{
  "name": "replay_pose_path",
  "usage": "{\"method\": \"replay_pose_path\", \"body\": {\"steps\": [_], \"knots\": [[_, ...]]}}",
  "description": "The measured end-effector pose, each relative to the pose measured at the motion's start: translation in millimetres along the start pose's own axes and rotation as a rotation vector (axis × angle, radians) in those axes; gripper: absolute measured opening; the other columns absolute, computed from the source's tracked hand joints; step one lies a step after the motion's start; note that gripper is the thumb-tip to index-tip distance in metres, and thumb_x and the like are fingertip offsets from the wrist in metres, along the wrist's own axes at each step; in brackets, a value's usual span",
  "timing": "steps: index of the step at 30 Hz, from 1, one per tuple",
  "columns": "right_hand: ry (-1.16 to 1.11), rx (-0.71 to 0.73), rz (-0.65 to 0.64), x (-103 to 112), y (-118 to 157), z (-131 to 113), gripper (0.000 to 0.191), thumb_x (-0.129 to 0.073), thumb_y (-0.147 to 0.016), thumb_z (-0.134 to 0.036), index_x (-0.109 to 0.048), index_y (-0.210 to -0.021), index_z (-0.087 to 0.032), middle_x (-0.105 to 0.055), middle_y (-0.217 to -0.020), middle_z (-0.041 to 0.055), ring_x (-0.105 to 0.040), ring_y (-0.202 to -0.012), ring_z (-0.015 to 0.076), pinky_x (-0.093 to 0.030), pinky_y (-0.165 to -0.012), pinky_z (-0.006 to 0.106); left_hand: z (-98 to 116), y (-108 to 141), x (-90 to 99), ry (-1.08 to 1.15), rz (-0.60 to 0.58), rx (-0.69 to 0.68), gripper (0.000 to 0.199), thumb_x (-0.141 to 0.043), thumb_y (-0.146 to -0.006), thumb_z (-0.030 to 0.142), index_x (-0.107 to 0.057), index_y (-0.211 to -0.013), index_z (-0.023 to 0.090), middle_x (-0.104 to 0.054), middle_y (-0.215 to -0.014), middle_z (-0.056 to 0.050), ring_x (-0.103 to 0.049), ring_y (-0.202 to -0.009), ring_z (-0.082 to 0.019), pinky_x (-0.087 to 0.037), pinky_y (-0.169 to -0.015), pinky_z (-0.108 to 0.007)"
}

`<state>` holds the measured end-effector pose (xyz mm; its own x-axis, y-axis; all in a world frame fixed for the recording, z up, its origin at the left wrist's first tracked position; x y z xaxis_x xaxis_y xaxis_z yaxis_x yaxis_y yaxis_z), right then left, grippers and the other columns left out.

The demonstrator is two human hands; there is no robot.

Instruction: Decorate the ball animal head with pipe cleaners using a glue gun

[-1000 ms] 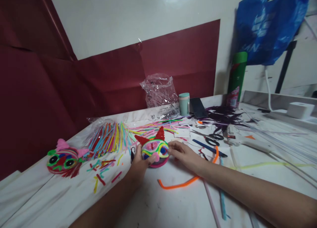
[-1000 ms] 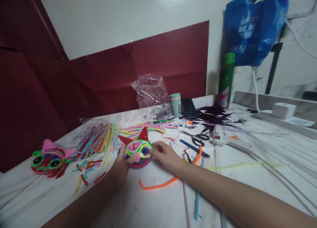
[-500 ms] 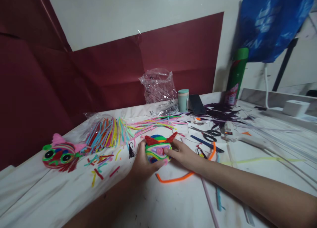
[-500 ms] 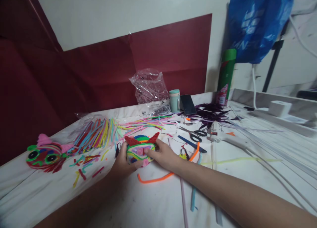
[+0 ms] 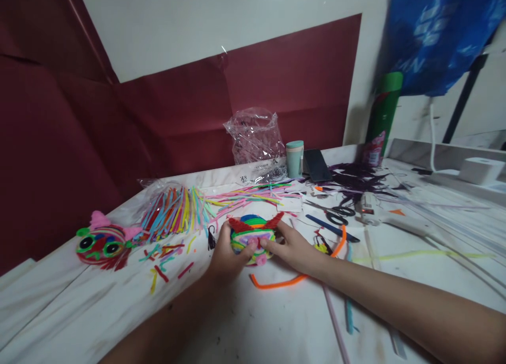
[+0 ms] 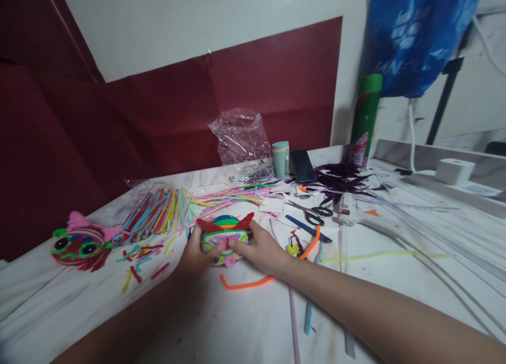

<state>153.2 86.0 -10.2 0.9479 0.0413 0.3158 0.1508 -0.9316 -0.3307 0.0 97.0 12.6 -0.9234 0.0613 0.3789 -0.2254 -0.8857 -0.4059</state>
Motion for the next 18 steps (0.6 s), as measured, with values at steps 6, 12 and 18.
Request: {"method": "replay_pose_path", "body": {"steps": [6,12,18], "knots": [[0.036,-0.015,0.011,0,2,-2,0.043,-0.060,-0.077,-0.043,-0.053,-0.109,-0.016,-0.064,-0.104,0.0083,-0.059,-0.092,0.0230,-0.047,-0.079,0.036,-1,0,1.3,0.027,0.023,0.031,0.051,-0.064,-0.068,0.033,-0.044,-0.113,0.018,-0.058,-0.109,-0.008,-0.055,-0.103,-0.024,-0.043,-0.088,-0.035],[-0.049,-0.091,-0.040,0,-5,8,0.050,-0.052,-0.080,-0.052,-0.052,-0.114,-0.016,-0.062,-0.108,0.0093,-0.057,-0.097,0.0235,-0.045,-0.085,0.036,-3,-4,1.9,0.076,0.063,0.054,0.039,-0.059,-0.074,0.038,-0.047,-0.107,0.019,-0.060,-0.109,-0.006,-0.055,-0.106,-0.023,-0.042,-0.091,-0.036],[-0.079,-0.100,-0.067,0,-9,16,0.046,-0.051,-0.081,-0.052,-0.057,-0.106,-0.015,-0.065,-0.096,0.0073,-0.058,-0.092,0.0220,-0.044,-0.083,0.035,-21,-4,-9.5,0.257,-0.238,0.147,0.073,-0.073,-0.061,0.035,-0.035,-0.121,0.019,-0.058,-0.115,-0.011,-0.056,-0.106,-0.027,-0.045,-0.089,-0.038]]}}
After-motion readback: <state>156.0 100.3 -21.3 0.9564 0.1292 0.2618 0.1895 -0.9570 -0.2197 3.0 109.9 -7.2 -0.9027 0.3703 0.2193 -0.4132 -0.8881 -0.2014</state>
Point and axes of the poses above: each hand's wrist, its own y-axis away from the middle knuckle, its own x-axis out of the back of the hand, z = x × y, the point moved 7 cm from there along -y, towards the middle knuckle
